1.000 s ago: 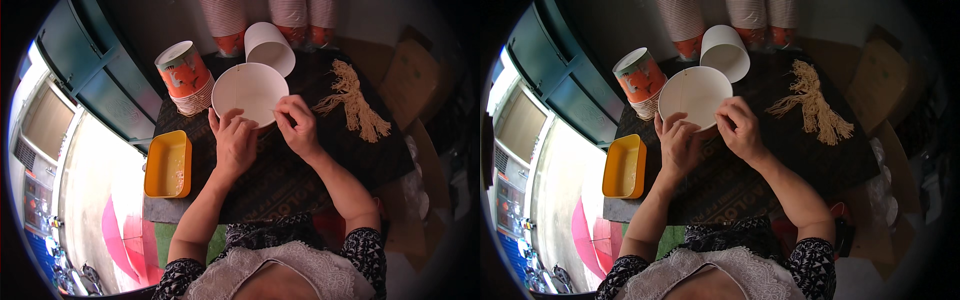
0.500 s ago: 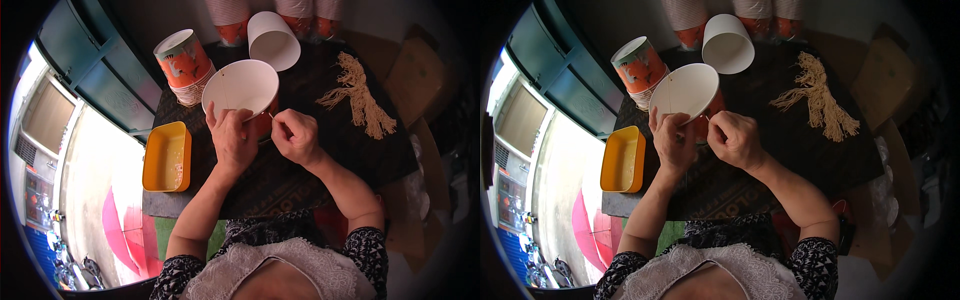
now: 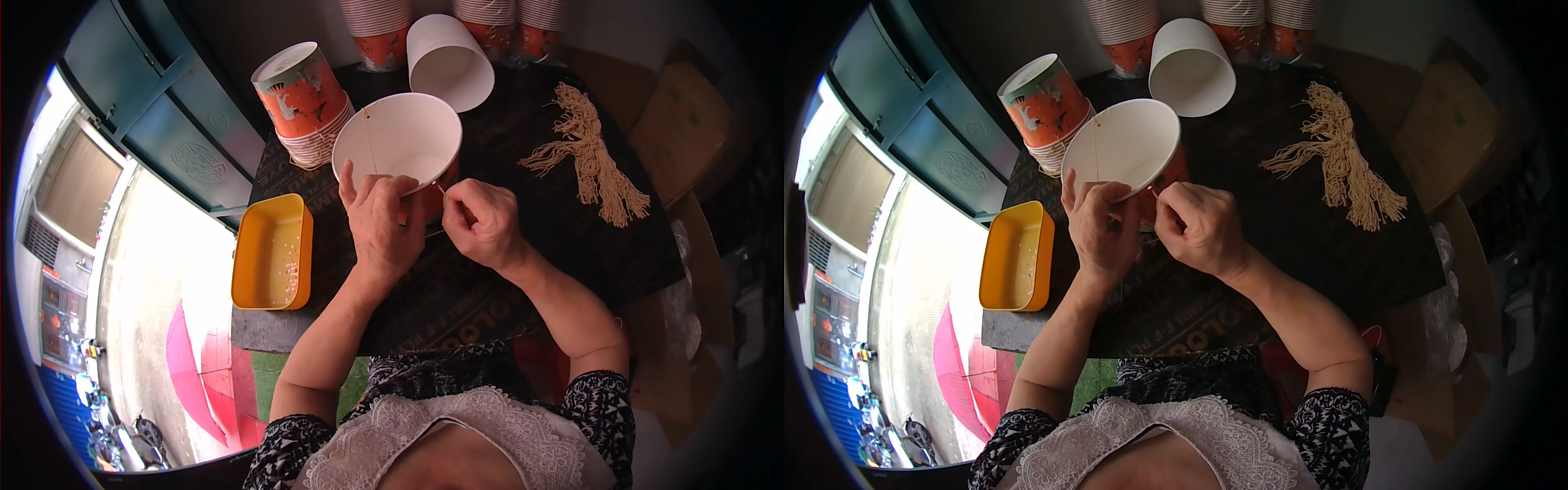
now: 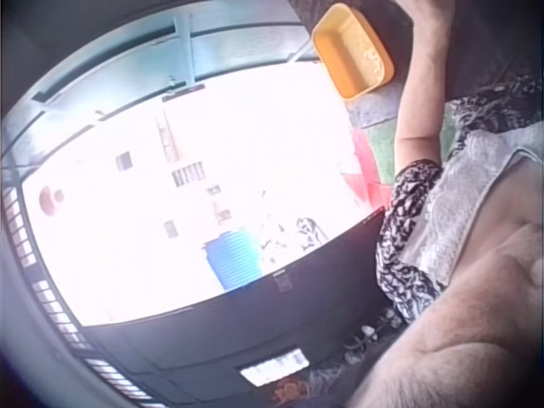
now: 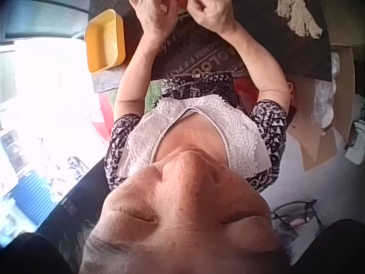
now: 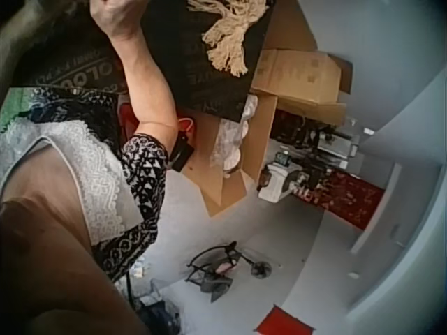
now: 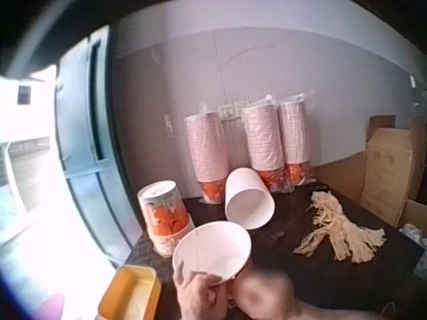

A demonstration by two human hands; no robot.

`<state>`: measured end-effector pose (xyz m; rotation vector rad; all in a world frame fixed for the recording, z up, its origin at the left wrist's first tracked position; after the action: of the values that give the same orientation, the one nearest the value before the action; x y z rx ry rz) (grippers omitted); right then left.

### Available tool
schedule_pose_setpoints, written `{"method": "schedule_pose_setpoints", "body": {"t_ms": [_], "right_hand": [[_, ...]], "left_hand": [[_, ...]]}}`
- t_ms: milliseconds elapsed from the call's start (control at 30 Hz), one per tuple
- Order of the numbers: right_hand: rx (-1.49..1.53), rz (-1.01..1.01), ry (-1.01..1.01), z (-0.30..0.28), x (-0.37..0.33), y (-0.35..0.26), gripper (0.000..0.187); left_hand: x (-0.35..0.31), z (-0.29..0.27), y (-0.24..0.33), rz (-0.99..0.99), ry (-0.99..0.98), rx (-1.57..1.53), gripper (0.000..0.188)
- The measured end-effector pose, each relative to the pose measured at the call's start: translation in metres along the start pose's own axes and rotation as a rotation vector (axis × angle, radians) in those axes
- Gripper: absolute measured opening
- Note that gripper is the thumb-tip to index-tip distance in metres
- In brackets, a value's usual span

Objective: Attach carrying strings to paper buckets by threading them through pre-drilled holes.

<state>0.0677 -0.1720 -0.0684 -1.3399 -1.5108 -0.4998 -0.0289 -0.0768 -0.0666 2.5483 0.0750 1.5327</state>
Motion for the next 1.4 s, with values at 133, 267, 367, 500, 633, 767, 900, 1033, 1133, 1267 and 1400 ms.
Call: {"method": "schedule_pose_setpoints", "body": {"t_ms": [133, 267, 367, 500, 633, 767, 900, 1033, 1133, 1267, 1400], "right_hand": [[-0.004, 0.004, -0.016, 0.002, -0.001, 0.001, 0.018], [-0.004, 0.004, -0.019, 0.003, -0.001, 0.002, 0.018], [0.002, 0.011, -0.024, 0.003, -0.001, 0.003, 0.018], [-0.005, 0.023, -0.032, 0.004, -0.001, 0.004, 0.018], [-0.013, 0.027, -0.030, 0.005, -0.002, 0.005, 0.018], [-0.016, 0.040, -0.031, 0.005, -0.002, 0.007, 0.018], [0.022, 0.080, -0.009, 0.006, -0.004, 0.013, 0.017], [0.050, 0.155, -0.014, 0.009, -0.009, 0.017, 0.013], [0.127, 0.295, -0.002, 0.015, -0.016, 0.029, 0.009], [0.432, 0.552, -0.017, 0.030, -0.032, 0.057, 0.015], [0.811, 0.816, -0.025, 0.042, -0.043, 0.070, 0.026]], "left_hand": [[0.000, 0.001, 0.000, 0.004, -0.005, -0.007, 0.033], [-0.001, 0.002, 0.001, -0.002, -0.011, -0.014, 0.032], [-0.001, 0.002, 0.000, -0.004, -0.008, -0.013, 0.033], [0.000, 0.001, 0.002, 0.001, -0.011, -0.011, 0.032], [0.000, 0.002, 0.002, 0.003, -0.014, -0.006, 0.031], [0.000, 0.002, 0.003, 0.003, -0.015, -0.004, 0.030], [-0.001, 0.005, 0.005, -0.003, -0.032, -0.005, 0.028], [-0.002, 0.007, 0.009, 0.017, -0.019, 0.016, 0.022], [-0.003, 0.014, 0.011, 0.057, -0.067, 0.063, 0.017], [-0.006, 0.020, 0.008, 0.071, -0.109, 0.093, 0.013], [-0.010, 0.029, 0.007, 0.127, -0.167, 0.145, 0.010]]}}
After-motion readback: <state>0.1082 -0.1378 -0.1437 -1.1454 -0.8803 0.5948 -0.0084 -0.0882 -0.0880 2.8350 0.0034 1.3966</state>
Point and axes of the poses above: each hand's wrist, its own x-axis towards the middle knuckle, its own z-axis out of the palm, y = z × x, the point moved 8 cm from there along x, towards the middle knuckle, and after that the axes turned 5 degrees about -y, right-handed, at the moved point
